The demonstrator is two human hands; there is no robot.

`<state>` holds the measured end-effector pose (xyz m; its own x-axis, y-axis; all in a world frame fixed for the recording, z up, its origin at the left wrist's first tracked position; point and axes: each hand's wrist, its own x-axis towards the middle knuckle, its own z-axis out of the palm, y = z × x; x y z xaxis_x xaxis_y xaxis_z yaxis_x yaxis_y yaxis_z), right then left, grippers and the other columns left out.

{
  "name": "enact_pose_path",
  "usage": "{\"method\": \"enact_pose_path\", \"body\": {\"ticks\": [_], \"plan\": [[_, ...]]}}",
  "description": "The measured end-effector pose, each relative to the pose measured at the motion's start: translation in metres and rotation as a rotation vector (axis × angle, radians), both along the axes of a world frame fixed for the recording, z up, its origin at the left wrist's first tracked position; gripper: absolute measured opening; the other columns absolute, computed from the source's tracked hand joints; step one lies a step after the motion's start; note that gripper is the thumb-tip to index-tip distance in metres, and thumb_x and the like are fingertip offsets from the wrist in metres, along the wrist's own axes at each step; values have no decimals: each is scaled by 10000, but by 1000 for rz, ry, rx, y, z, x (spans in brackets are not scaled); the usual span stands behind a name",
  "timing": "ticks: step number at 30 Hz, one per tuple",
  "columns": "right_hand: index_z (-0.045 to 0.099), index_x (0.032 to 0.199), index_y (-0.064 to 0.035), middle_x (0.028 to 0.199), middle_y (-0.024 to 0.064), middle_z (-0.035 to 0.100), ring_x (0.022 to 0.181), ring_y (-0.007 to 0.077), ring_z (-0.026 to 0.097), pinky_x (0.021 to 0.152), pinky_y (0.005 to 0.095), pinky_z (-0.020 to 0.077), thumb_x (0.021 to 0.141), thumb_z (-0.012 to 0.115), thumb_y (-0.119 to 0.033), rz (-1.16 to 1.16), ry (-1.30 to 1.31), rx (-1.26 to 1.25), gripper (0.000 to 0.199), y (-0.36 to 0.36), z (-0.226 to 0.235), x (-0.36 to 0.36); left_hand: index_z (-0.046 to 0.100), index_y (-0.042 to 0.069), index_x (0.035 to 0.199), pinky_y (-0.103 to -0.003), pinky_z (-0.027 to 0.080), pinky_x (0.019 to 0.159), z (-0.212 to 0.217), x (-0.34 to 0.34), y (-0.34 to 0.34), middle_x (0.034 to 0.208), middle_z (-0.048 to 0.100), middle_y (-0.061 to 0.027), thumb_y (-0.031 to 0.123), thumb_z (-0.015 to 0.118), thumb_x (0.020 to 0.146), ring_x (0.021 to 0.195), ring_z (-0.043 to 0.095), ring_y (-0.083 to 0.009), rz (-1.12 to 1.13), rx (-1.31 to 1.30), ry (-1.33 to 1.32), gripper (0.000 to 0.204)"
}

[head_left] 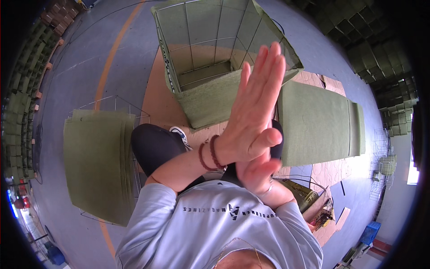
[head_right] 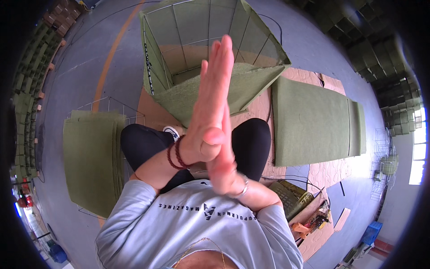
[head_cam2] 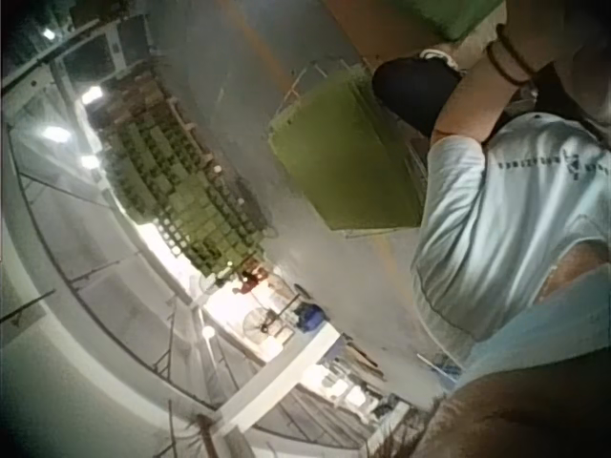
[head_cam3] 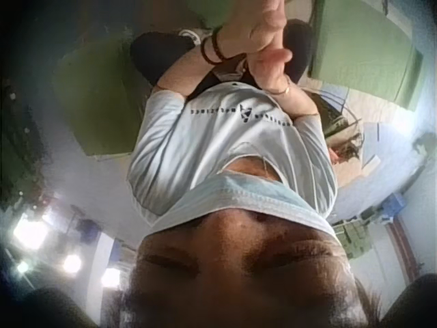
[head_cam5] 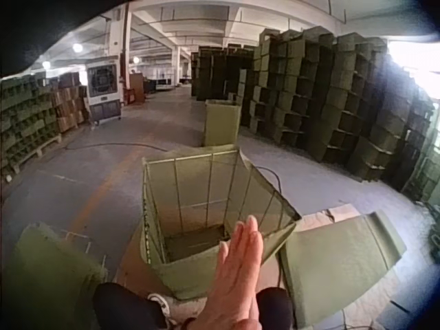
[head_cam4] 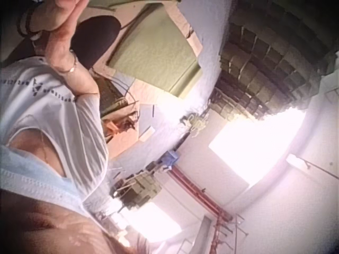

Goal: The recorder is shown assembling green fabric onto wire mesh bins by folding the fabric over the wire edges and securing it with a hot glue gun.

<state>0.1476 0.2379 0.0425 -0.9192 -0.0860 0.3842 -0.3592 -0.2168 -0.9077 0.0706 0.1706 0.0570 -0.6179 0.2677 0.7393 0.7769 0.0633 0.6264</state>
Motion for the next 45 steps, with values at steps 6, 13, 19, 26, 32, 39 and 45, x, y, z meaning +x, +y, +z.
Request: {"method": "enact_pose_path", "body": {"ticks": [6, 13, 19, 26, 32, 39, 45], "plan": [[150, 1558, -17, 1592, 191, 254, 1488, 313, 217, 1200, 459, 169, 937, 261, -735, 4, 116, -247, 956, 25, 6, -68, 200, -32, 1531, -504, 96, 1202, -50, 51, -14, 1603, 165, -223, 656, 356, 954, 1492, 126, -400, -110, -64, -71, 912], [665, 1182, -75, 1249, 90, 630, 1256, 270, 532, 1129, 516, 325, 819, 739, -231, -252, 565, 956, 402, 54, -3, -130, 670, 47, 1177, -467, 373, 1078, -51, 13, -154, 1194, 635, -68, 231, 746, 845, 1250, 500, -317, 812, -427, 109, 387], [711, 1033, -75, 1117, 41, 684, 1256, 233, 543, 1164, 508, 288, 821, 742, -211, 38, 625, 1017, 253, 34, -13, -156, 732, 99, 923, -527, 340, 1095, -53, -1, -155, 1025, 633, -11, 179, 823, 717, 1180, 530, -278, 781, -582, 184, 240], [680, 863, -32, 952, 77, 688, 1132, 234, 613, 1096, 493, 355, 823, 737, -172, 140, 582, 958, 156, 26, -17, -177, 690, 73, 754, -532, 352, 1064, -38, -17, -149, 871, 607, -3, 197, 813, 712, 1063, 553, -232, 607, -654, 118, 179], [683, 863, -36, 984, 73, 697, 1105, 263, 621, 1008, 407, 434, 837, 726, -153, 127, 499, 1062, 127, 18, -9, -179, 700, 53, 740, -501, 362, 1054, -34, -29, -148, 847, 604, -14, 171, 780, 756, 1027, 543, -233, 593, -735, 72, 144], [676, 799, -23, 850, 132, 686, 887, 318, 648, 812, 416, 488, 800, 720, -163, 281, 384, 1302, 146, 7, 0, -193, 708, 24, 744, -486, 355, 1067, -17, -39, -142, 908, 598, -56, 117, 761, 746, 1048, 526, -252, 547, -909, 30, 108], [696, 817, -25, 761, 148, 677, 812, 339, 654, 761, 434, 499, 782, 730, -169, 274, 364, 1361, 153, 0, 1, -193, 712, 22, 713, -448, 361, 1072, -17, -56, -143, 936, 584, -59, 109, 772, 705, 1060, 519, -243, 420, -1023, -28, 106]]}}
